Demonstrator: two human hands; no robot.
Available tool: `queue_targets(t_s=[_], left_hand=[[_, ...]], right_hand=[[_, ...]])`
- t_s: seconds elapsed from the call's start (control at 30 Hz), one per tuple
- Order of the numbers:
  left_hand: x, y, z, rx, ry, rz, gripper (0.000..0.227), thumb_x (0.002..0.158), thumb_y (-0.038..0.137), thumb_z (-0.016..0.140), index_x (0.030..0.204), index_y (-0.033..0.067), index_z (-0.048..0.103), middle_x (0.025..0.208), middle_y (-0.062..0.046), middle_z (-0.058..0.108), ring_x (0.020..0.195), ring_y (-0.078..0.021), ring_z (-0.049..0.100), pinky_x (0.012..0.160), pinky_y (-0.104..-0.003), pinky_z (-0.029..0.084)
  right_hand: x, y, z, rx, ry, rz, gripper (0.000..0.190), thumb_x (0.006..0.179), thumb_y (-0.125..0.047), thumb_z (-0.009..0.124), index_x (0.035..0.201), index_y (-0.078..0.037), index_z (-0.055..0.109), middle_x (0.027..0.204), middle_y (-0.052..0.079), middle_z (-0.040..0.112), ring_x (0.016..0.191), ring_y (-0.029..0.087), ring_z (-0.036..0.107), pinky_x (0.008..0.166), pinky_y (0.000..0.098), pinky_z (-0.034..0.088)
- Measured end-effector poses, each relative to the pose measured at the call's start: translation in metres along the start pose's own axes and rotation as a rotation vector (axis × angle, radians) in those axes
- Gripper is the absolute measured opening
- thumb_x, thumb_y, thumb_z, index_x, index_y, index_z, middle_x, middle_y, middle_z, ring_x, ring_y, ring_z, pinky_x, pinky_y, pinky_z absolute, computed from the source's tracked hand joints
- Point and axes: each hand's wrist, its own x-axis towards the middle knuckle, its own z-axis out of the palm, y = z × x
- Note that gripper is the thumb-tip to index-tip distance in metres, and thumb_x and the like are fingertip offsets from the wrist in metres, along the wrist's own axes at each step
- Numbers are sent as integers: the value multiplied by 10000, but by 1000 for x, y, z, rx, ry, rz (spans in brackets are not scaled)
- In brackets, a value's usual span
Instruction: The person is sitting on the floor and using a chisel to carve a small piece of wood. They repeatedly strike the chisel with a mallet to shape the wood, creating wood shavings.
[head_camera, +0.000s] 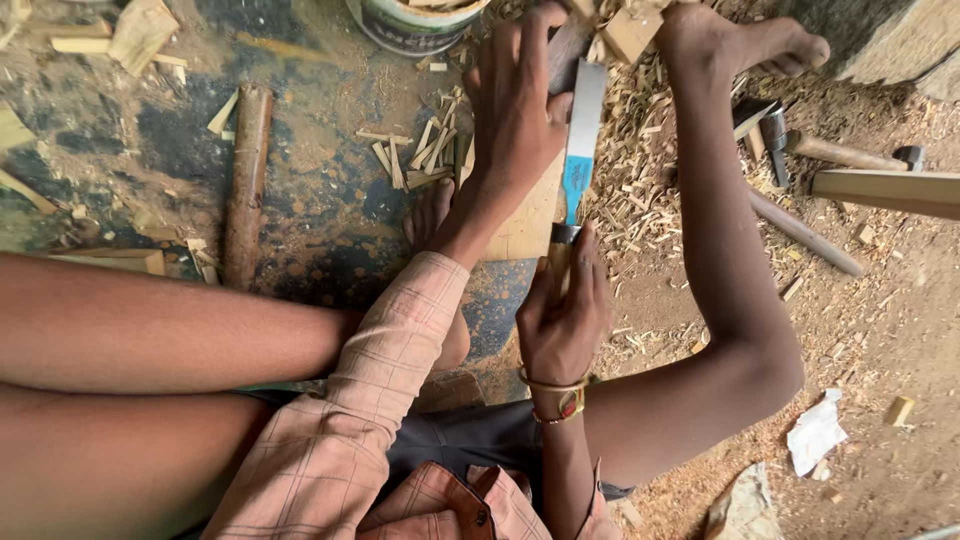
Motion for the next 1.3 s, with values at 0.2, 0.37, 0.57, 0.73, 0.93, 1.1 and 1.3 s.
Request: queue_targets(t_s=[0.2,0.37,0.57,0.73,0.93,1.1,1.3], left_hand=[[1,3,-5,-57,26,17,795,702,19,906,1322,188,437,1275,-107,509,1285,-335,494,990,-627,377],[4,8,-12,-45,2,-9,760,707,-3,898,1291,183,448,1229,-82,519,1228,-299,536,1021,-558,385],[7,8,-16,-111,25,45,758,706,7,914,1294,162,461,1161,-63,544,1177,-272,555,995,-529,389],[6,5,-22,-168,10,51,752,708,4,909,1294,149,460,1190,-76,537,1164,-257,563,1018,-506,398],[10,-4,-12,-201,-4,39,792,708,34,929,1327,153,449,1223,-48,552,1120,-215,589,1051,-521,387],[10,-6,-14,-214,-3,68,811,722,13,896,1373,125,425,1282,-62,550,1135,-219,603,1044,-525,380],[8,-8,-22,-223,-21,32,705,706,6,890,1258,136,470,1198,-64,552,1131,-220,617,994,-485,383]], right_hand=[[12,15,11,-12,-9,65,564,993,-128,607,1512,50,477,1033,250,703,874,374,683,777,448,541],[9,15,12,45,81,-44,527,1015,-151,596,1490,50,484,1155,306,682,979,407,704,806,444,577],[3,4,6,61,35,53,522,1024,-166,588,1486,53,481,1120,314,680,919,431,698,774,468,575],[-10,11,-4,1,56,-123,525,1057,-155,566,1526,46,442,1233,317,650,1055,442,686,853,455,579],[13,7,21,37,5,35,563,1004,-139,602,1510,54,447,1069,275,684,894,401,688,740,443,548],[2,6,-3,-68,39,-146,504,1014,-150,594,1471,39,496,1169,320,670,1006,450,673,871,458,553],[20,-6,16,295,-59,201,556,1014,-164,592,1514,40,462,1234,215,728,492,211,591,421,356,465]])
